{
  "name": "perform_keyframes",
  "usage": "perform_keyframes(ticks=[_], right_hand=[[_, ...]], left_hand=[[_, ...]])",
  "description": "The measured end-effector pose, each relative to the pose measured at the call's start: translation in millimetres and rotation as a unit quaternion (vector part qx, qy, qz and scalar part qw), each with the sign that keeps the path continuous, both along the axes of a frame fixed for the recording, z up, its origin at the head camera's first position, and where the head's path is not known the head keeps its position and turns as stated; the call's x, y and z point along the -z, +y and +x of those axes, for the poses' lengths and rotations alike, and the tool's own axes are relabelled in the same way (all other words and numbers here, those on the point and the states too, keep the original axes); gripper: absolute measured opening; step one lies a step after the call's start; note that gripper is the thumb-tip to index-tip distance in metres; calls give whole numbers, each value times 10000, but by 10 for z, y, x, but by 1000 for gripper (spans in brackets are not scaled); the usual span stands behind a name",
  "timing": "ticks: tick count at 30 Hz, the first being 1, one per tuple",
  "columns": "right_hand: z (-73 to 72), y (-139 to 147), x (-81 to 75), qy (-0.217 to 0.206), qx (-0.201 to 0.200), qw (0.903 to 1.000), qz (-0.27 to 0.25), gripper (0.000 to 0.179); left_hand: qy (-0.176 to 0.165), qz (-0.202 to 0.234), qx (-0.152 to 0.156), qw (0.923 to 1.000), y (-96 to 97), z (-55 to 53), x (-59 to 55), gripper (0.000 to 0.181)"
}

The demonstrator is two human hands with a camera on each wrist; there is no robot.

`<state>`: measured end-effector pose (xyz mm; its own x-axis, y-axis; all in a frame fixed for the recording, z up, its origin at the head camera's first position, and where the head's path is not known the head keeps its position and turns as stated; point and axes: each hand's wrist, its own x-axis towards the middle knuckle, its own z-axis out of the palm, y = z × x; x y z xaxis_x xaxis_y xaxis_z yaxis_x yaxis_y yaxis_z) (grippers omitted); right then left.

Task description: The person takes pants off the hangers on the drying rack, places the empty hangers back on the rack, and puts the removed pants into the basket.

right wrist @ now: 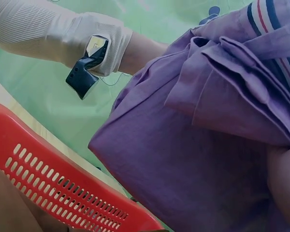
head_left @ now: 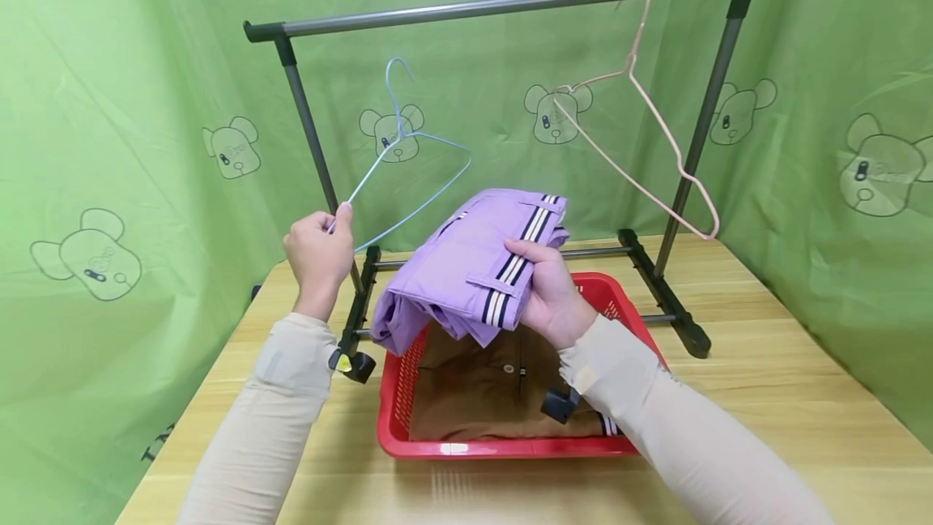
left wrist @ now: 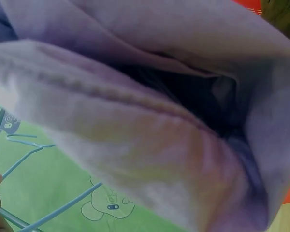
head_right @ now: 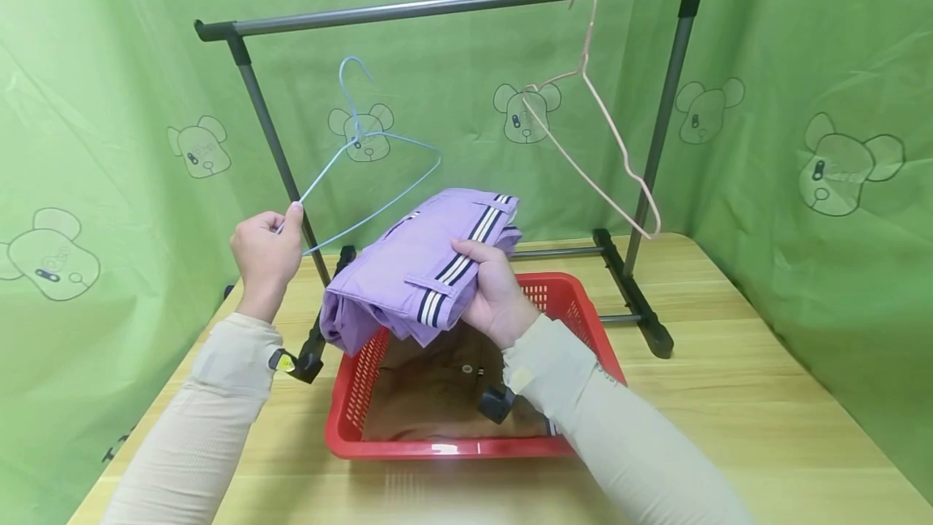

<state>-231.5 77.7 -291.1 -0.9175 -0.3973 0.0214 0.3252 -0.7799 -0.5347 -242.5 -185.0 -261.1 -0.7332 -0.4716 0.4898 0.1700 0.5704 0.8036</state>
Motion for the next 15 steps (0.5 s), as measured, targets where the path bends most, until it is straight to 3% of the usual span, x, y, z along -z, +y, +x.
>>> perform_keyframes(ticks=[11, 15], right_hand=[[25, -16, 45, 204, -187, 9996, 8, 25], [16, -7, 62, 263, -302, 9992, -9, 37]], left_hand=[[28, 3, -53, 10000, -15, 32, -22, 39], [-20, 56, -74, 10000, -16, 37, -27, 38]])
